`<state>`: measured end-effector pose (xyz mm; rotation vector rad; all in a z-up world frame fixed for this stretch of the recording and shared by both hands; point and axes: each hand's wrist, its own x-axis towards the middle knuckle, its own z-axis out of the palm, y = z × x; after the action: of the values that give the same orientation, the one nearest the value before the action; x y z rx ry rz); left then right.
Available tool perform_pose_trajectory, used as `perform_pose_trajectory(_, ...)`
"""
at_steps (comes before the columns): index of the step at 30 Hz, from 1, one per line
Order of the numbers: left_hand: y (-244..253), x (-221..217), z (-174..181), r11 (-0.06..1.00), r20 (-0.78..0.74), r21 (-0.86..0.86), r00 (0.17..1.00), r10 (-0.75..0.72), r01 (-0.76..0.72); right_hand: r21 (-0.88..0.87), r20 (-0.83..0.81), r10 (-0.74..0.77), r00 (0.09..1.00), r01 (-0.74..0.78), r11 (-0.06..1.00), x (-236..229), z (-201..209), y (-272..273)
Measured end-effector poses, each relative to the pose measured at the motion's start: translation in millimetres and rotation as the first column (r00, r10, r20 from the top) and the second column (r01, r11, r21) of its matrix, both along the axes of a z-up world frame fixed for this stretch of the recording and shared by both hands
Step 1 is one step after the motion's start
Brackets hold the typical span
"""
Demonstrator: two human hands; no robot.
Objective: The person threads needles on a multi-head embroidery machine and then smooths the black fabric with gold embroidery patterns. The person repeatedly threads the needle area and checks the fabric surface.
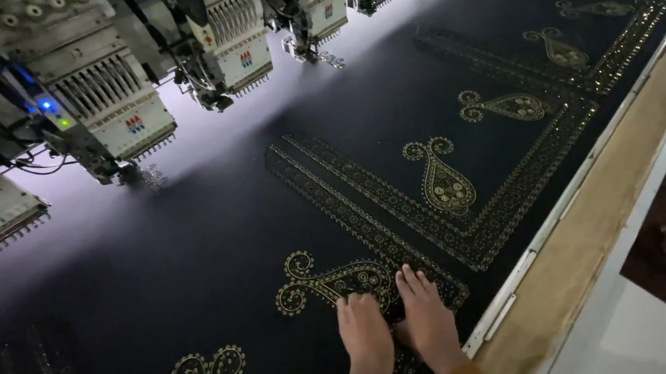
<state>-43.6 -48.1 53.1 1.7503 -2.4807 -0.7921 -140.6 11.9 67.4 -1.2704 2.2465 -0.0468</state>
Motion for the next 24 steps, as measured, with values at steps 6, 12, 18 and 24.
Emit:
perform_pose_trajectory(6, -3, -14, -25, 0.973, 0.257, -0.228, 0.963, 0.075, -0.015, 0.115, 0.004, -0.009, 1.0, 0.009, 0.993, 3, 16, -2)
perform_pose_trajectory(12, -17, 15, -38, 1.0, -0.276, 0.028, 0.961, 0.014, -0.006, -0.009, 0.03, 0.036, 0.999, -0.035, 0.999, -4, -9, 8)
perform_pose_trajectory(18, -19, 32, -12, 0.999, -0.598, -0.019, 0.801, 0.01, -0.027, -0.257, -0.026, 0.099, 0.995, -0.103, 0.961, -8, -33, 13)
perform_pose_trajectory(24, -22, 48, 4, 0.882, -0.577, 0.425, 0.691, 0.436, -0.202, -0.089, 0.026, 0.005, 1.0, -0.003, 0.996, 1, -5, 8)
